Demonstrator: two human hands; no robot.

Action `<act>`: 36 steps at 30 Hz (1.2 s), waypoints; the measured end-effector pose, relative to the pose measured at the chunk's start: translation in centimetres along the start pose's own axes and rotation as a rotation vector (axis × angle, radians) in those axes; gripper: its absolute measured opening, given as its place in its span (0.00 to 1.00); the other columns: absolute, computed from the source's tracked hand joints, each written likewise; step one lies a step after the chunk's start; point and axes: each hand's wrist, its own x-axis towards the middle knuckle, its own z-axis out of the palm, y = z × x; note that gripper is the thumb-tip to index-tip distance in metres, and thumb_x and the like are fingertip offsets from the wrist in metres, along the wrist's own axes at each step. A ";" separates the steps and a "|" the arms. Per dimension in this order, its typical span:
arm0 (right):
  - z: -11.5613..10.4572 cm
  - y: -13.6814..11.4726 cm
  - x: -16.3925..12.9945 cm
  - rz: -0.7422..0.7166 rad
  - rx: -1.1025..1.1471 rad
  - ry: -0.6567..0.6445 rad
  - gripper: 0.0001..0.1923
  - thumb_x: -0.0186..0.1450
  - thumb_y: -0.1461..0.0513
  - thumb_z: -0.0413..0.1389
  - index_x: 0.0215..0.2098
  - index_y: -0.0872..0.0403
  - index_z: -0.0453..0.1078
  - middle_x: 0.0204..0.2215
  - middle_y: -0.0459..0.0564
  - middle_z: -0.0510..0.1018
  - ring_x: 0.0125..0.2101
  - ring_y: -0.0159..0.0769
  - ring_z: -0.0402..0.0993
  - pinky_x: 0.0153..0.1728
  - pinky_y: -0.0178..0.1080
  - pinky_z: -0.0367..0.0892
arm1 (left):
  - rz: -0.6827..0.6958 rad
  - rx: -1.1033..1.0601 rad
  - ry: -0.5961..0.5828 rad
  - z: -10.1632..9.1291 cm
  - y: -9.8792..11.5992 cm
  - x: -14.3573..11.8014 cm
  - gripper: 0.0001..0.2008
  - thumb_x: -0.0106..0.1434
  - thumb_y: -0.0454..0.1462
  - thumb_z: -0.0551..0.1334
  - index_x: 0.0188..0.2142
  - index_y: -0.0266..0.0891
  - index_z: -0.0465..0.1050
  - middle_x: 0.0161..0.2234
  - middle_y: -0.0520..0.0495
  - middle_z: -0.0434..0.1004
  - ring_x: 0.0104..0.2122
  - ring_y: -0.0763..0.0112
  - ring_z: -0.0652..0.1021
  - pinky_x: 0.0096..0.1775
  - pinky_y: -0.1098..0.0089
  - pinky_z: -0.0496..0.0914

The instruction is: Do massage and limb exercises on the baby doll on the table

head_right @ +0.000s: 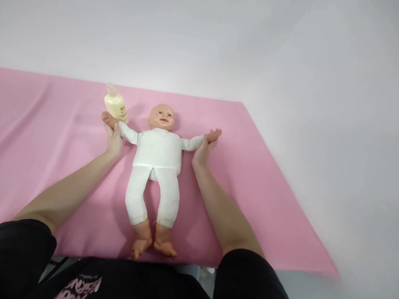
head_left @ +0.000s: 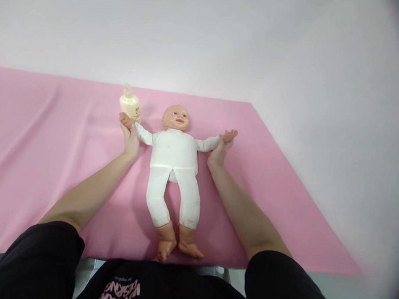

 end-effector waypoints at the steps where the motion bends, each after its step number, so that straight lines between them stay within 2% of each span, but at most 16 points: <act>1: 0.1 -0.6 -0.4 -0.074 -0.031 -0.055 0.33 0.67 0.56 0.49 0.69 0.46 0.49 0.71 0.52 0.55 0.70 0.36 0.55 0.73 0.54 0.49 | 0.068 0.051 -0.053 0.2 0.3 -0.3 0.37 0.71 0.56 0.55 0.72 0.50 0.40 0.75 0.41 0.44 0.73 0.60 0.53 0.71 0.57 0.51; 3: 0.4 -1.8 -1.3 -0.215 -0.077 -0.200 0.34 0.67 0.57 0.50 0.70 0.46 0.48 0.71 0.52 0.56 0.70 0.39 0.55 0.72 0.56 0.49 | 0.190 0.167 -0.191 0.5 0.8 -1.0 0.39 0.71 0.58 0.54 0.72 0.48 0.42 0.74 0.39 0.48 0.73 0.58 0.55 0.71 0.55 0.50; 5: 0.7 -2.6 -2.1 -0.296 -0.120 -0.338 0.33 0.67 0.57 0.51 0.70 0.47 0.51 0.70 0.53 0.58 0.70 0.42 0.56 0.71 0.56 0.52 | 0.279 0.310 -0.351 0.9 1.1 -1.6 0.37 0.71 0.57 0.53 0.72 0.45 0.47 0.71 0.36 0.56 0.71 0.54 0.59 0.70 0.51 0.52; 9: 0.7 -3.1 -3.2 -0.396 -0.292 -0.550 0.30 0.68 0.58 0.52 0.68 0.48 0.58 0.64 0.55 0.69 0.65 0.46 0.65 0.67 0.56 0.61 | 0.417 0.640 -0.595 1.6 1.5 -2.3 0.27 0.73 0.49 0.53 0.67 0.42 0.63 0.62 0.35 0.69 0.62 0.49 0.68 0.66 0.46 0.58; 14: 0.8 -3.3 -3.5 -0.567 -0.526 -0.773 0.29 0.61 0.68 0.50 0.59 0.47 0.71 0.55 0.52 0.77 0.56 0.47 0.71 0.63 0.56 0.64 | 0.443 0.799 -0.732 2.3 2.1 -2.3 0.25 0.72 0.39 0.52 0.67 0.42 0.64 0.60 0.38 0.71 0.60 0.52 0.70 0.63 0.49 0.60; 19: 1.1 -3.7 -3.5 -0.604 -0.558 -0.807 0.32 0.57 0.71 0.48 0.58 0.49 0.73 0.52 0.52 0.79 0.55 0.46 0.72 0.61 0.55 0.65 | 0.433 0.817 -0.786 2.2 2.3 -2.2 0.25 0.73 0.40 0.51 0.67 0.41 0.64 0.62 0.38 0.70 0.60 0.52 0.69 0.63 0.50 0.60; 23: 0.9 -3.4 -3.6 -0.583 -0.524 -0.779 0.31 0.59 0.69 0.49 0.60 0.49 0.70 0.55 0.53 0.77 0.56 0.47 0.71 0.62 0.56 0.64 | 0.438 0.782 -0.733 1.9 1.8 -2.3 0.26 0.73 0.43 0.51 0.68 0.39 0.62 0.62 0.35 0.70 0.59 0.50 0.70 0.63 0.47 0.61; 26: 0.8 -2.9 -3.5 -0.496 -0.439 -0.670 0.29 0.65 0.63 0.51 0.64 0.48 0.64 0.59 0.55 0.74 0.60 0.47 0.69 0.65 0.56 0.63 | 0.452 0.678 -0.609 1.6 1.4 -2.2 0.30 0.73 0.50 0.51 0.67 0.35 0.60 0.61 0.31 0.69 0.60 0.47 0.70 0.64 0.45 0.60; 28: 0.8 -2.5 -3.2 -0.429 -0.340 -0.569 0.30 0.67 0.59 0.51 0.68 0.48 0.57 0.63 0.56 0.69 0.64 0.45 0.65 0.67 0.56 0.61 | 0.434 0.556 -0.508 1.3 1.2 -2.0 0.31 0.73 0.54 0.51 0.66 0.36 0.59 0.61 0.31 0.68 0.62 0.48 0.69 0.65 0.46 0.60; 32: 0.5 -1.3 -1.6 -0.388 -0.170 -0.378 0.36 0.67 0.58 0.51 0.71 0.48 0.47 0.70 0.56 0.56 0.70 0.44 0.56 0.70 0.57 0.54 | 0.290 0.268 -0.275 0.7 0.4 -1.1 0.34 0.72 0.58 0.52 0.69 0.44 0.50 0.69 0.35 0.57 0.70 0.56 0.61 0.69 0.53 0.55; 34: 0.1 -0.2 -0.5 -0.335 -0.152 -0.279 0.37 0.66 0.58 0.49 0.72 0.48 0.44 0.71 0.56 0.54 0.71 0.43 0.55 0.70 0.60 0.54 | 0.192 0.166 -0.147 0.2 -0.3 -0.4 0.35 0.71 0.57 0.53 0.70 0.47 0.45 0.72 0.37 0.51 0.72 0.59 0.57 0.71 0.56 0.54; 36: -0.5 1.1 0.5 -0.210 -0.148 -0.159 0.37 0.65 0.58 0.47 0.71 0.48 0.45 0.70 0.57 0.55 0.70 0.43 0.57 0.69 0.61 0.55 | 0.073 0.093 -0.065 -0.2 -1.1 0.2 0.32 0.73 0.54 0.53 0.69 0.48 0.44 0.73 0.39 0.48 0.72 0.61 0.56 0.71 0.57 0.54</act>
